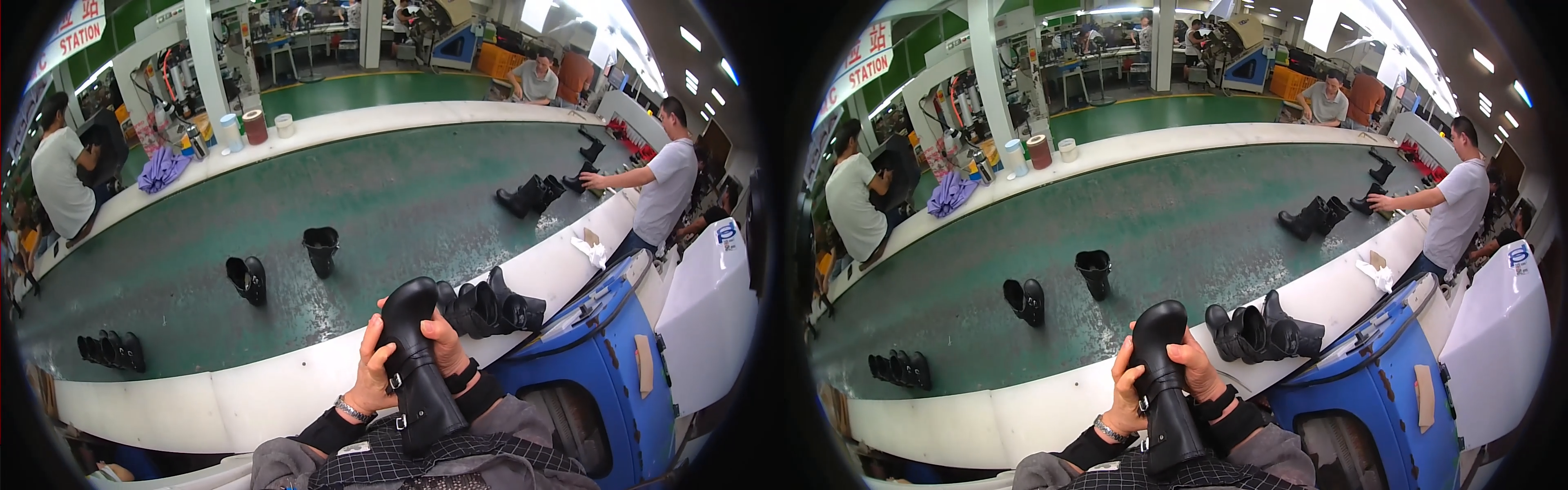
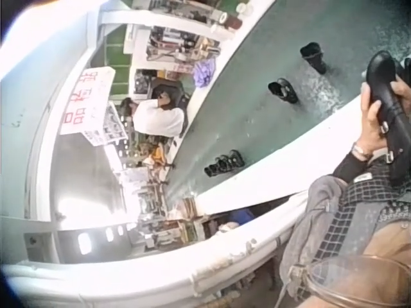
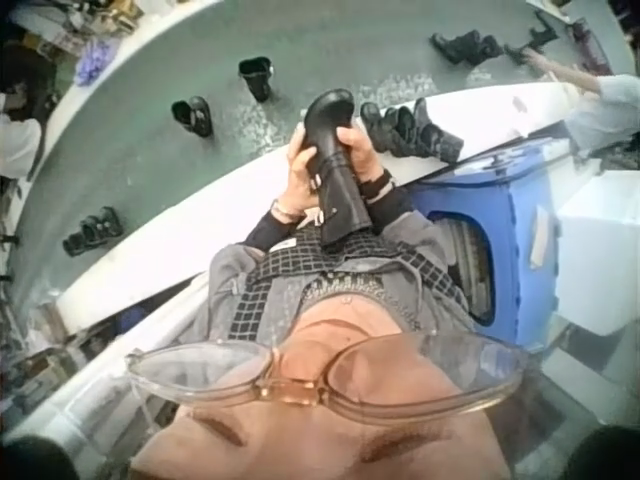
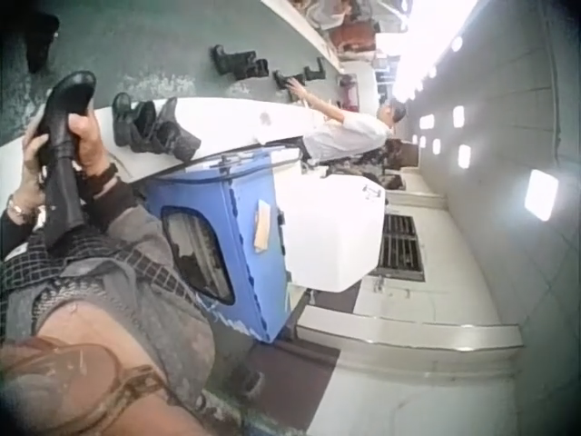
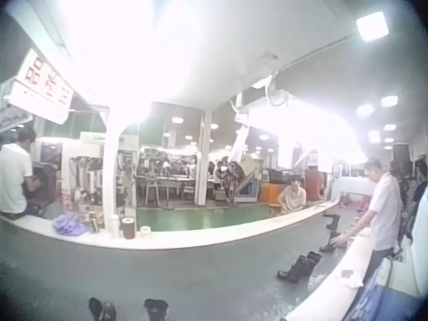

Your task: Inspecting and preparing black boots on a factory conveyor belt, including checking quality and using pliers for minor adjustments.

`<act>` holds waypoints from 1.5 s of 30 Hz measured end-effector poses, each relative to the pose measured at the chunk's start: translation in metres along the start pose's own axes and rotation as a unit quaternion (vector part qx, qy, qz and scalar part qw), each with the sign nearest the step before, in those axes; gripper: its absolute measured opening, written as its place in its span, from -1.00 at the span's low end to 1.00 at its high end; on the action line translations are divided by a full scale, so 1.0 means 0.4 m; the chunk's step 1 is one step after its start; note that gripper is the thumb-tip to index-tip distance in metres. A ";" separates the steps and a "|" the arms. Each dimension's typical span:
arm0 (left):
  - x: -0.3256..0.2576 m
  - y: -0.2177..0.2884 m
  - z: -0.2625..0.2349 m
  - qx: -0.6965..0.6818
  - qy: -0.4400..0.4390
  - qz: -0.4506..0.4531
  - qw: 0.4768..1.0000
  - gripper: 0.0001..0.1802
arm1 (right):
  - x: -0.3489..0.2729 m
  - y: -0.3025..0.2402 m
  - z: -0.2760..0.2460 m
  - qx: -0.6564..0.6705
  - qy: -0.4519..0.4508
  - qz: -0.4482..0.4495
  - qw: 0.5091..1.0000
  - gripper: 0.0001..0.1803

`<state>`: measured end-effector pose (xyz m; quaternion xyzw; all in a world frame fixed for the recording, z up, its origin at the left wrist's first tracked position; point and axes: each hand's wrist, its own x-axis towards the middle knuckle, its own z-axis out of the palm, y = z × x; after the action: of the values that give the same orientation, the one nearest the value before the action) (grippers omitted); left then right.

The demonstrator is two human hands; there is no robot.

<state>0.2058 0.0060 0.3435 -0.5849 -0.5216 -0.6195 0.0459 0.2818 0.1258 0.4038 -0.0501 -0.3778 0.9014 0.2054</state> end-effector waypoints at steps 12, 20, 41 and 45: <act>0.117 0.005 -0.089 -0.155 -0.122 -0.048 0.979 -0.32 | 0.026 -0.042 -0.005 0.084 -0.011 -0.029 0.996 -0.28; 0.171 -0.032 -0.174 -0.392 -0.036 -0.244 0.886 -0.48 | 0.091 -0.012 0.047 0.038 -0.052 -0.015 0.998 -0.31; -0.028 -0.168 -0.047 -0.663 0.124 -0.577 0.460 -0.28 | -0.297 0.116 -0.403 -0.519 0.464 -0.076 0.713 -0.48; -0.085 -0.172 -0.049 -0.668 0.151 -0.554 0.473 -0.35 | -0.199 0.109 -0.488 -0.448 0.386 -0.202 0.780 -0.43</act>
<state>0.1572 0.0046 0.2809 0.0757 -0.1495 -0.7553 -0.6336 0.3876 0.1948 0.2297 -0.4032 -0.6295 0.4734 0.4659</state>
